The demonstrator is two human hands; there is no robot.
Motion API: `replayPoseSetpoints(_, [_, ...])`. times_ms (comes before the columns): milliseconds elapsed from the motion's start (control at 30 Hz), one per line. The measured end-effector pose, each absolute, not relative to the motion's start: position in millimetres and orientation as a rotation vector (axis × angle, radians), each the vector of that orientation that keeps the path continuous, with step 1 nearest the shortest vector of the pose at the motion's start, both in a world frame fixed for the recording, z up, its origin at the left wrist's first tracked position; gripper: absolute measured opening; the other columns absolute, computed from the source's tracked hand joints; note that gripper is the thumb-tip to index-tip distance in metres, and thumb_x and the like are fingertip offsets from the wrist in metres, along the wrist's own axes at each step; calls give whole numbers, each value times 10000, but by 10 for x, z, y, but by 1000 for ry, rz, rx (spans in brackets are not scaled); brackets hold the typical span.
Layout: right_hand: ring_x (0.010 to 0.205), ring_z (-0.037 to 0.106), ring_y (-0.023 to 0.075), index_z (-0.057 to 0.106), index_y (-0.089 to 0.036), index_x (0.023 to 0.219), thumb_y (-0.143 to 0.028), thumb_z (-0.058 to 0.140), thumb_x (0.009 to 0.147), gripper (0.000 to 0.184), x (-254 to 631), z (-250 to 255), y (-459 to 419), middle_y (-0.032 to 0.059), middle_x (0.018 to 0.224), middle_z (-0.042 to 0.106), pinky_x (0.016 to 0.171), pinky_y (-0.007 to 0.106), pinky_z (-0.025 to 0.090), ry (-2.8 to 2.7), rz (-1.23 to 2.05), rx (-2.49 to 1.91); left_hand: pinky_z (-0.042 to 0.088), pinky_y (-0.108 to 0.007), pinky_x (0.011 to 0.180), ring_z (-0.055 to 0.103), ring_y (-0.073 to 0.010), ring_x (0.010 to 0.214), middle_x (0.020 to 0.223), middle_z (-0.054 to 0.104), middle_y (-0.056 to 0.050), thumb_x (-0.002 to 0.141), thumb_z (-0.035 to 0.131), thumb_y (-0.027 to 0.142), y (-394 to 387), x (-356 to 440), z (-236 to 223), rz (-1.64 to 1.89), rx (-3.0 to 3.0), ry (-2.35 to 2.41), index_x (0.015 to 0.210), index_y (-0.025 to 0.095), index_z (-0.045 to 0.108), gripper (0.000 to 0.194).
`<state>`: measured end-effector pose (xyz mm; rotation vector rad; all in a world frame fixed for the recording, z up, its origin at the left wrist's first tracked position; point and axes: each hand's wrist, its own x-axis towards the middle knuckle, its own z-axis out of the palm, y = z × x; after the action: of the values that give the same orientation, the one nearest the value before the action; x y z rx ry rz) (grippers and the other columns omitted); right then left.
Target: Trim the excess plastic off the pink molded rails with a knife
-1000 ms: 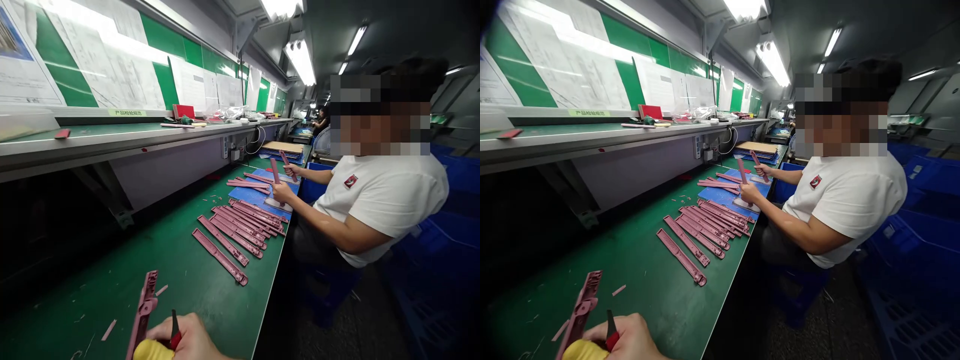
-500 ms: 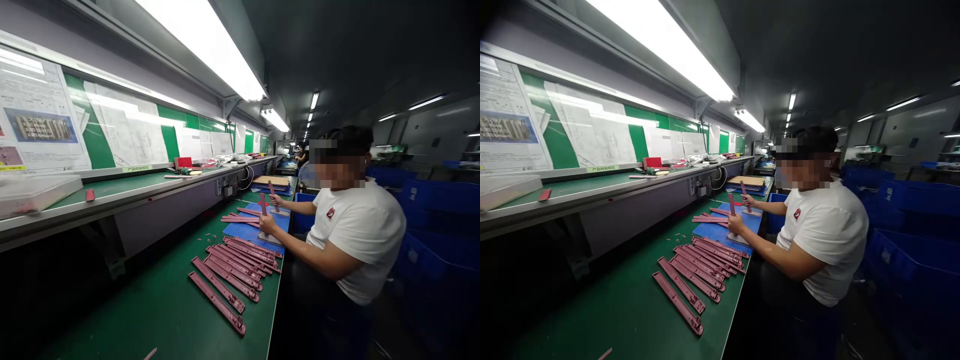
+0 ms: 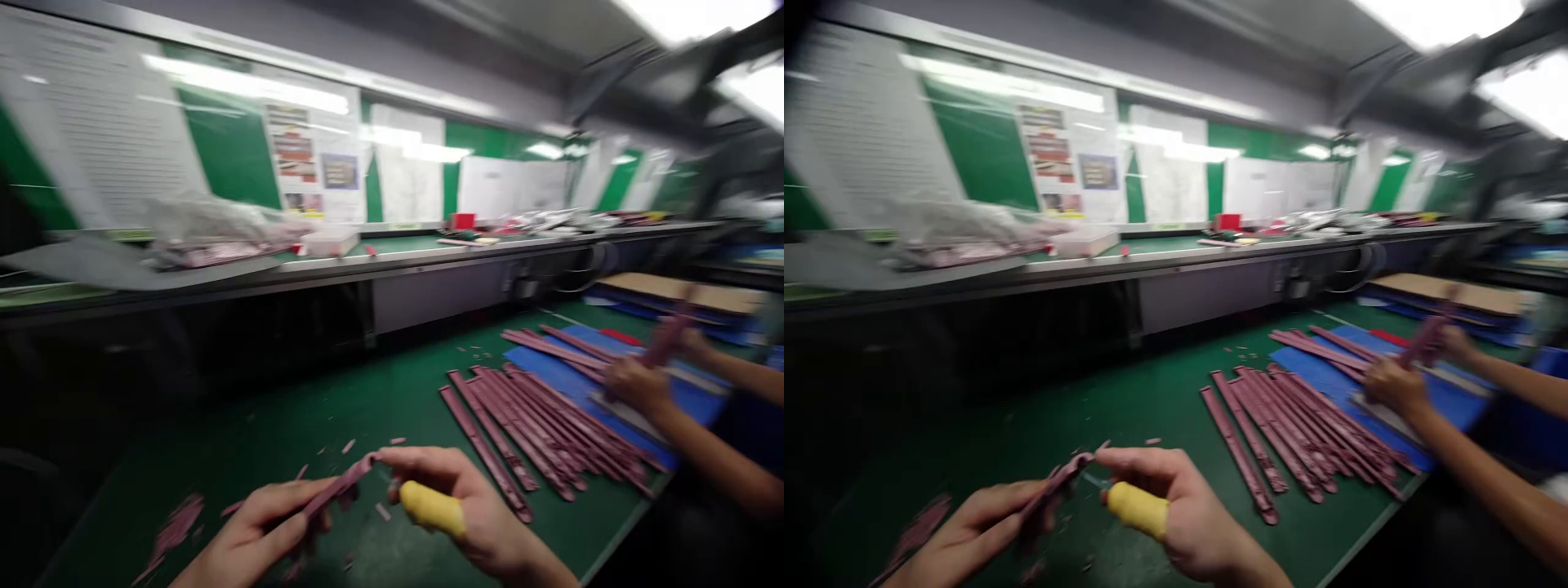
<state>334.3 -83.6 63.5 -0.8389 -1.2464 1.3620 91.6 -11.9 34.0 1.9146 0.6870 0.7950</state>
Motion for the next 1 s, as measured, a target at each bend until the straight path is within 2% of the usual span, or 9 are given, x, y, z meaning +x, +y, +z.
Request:
replayPoseSetpoints(133, [830, 578, 122, 702, -311, 1113, -379, 715, 806, 315, 3251, 640, -769, 39, 977, 638, 760, 252, 497, -1379, 1374, -826, 498, -302, 675, 590, -215, 760, 936, 672, -123, 904, 498, 473, -153, 718, 487, 678, 1810, 574, 1215, 216, 663, 436])
replayPoseSetpoints(333, [828, 574, 143, 693, -316, 1127, -402, 683, 829, 310, 3260, 569, -758, 35, 890, 632, 749, 274, 501, -1451, 1277, -888, 528, -326, 724, 623, -268, 866, 901, 717, -109, 820, 616, 445, -105, 726, 390, 837, 1847, 725, 1082, 259, 738, 344])
replayPoseSetpoints(467, [910, 582, 149, 668, -340, 1163, -376, 661, 854, 311, 3271, 560, -735, 30, 997, 643, 813, 277, 494, -1498, 1259, -886, 526, -340, 749, 631, -271, 876, 923, 720, -109, 823, 622, 402, -79, 684, 257, 905, 1946, 751, 1095, 258, 731, 327])
replayPoseSetpoints(567, [954, 577, 143, 643, -380, 1191, -351, 608, 899, 295, 3231, 622, -761, 15, 1047, 639, 896, 283, 461, -1581, 1122, -903, 519, -333, 772, 635, -259, 913, 1000, 703, -100, 848, 613, 313, -80, 687, 176, 988, 2046, 729, 1161, 286, 693, 324])
replayPoseSetpoints(633, [936, 578, 143, 632, -393, 1202, -355, 571, 921, 290, 3173, 671, -789, 15, 1010, 636, 885, 277, 461, -1613, 996, -922, 516, -309, 763, 638, -233, 905, 1015, 693, -76, 851, 612, 208, -95, 707, 140, 1127, 2114, 665, 1213, 333, 650, 385])
replayPoseSetpoints(767, [970, 566, 177, 651, -366, 1179, -394, 549, 920, 279, 3045, 738, -827, 39, 1011, 629, 858, 286, 474, -1562, 825, -971, 503, -280, 719, 629, -201, 858, 950, 677, -27, 771, 643, 4, -124, 757, 124, 1490, 2265, 636, 1276, 409, 572, 651])
replayPoseSetpoints(833, [1018, 553, 200, 665, -337, 1167, -442, 570, 896, 305, 3017, 748, -835, 55, 1068, 624, 889, 310, 468, -1495, 889, -1013, 495, -288, 702, 626, -202, 831, 913, 680, -17, 740, 660, -23, -114, 764, 132, 1705, 2307, 717, 1257, 408, 589, 676])
replayPoseSetpoints(900, [1015, 547, 208, 675, -315, 1159, -487, 596, 866, 349, 3025, 736, -841, 63, 1102, 615, 877, 319, 471, -1433, 1041, -1068, 485, -294, 685, 630, -201, 796, 865, 693, -3, 723, 687, -7, -80, 743, 140, 1945, 2322, 827, 1189, 404, 643, 623])
replayPoseSetpoints(1000, [848, 536, 149, 628, -325, 1229, -483, 607, 865, 398, 3079, 684, -840, 48, 1021, 603, 750, 268, 468, -1362, 1314, -1132, 486, -305, 667, 644, -199, 760, 850, 707, -9, 676, 740, -9, -5, 640, 144, 2111, 2550, 870, 1129, 350, 690, 580])
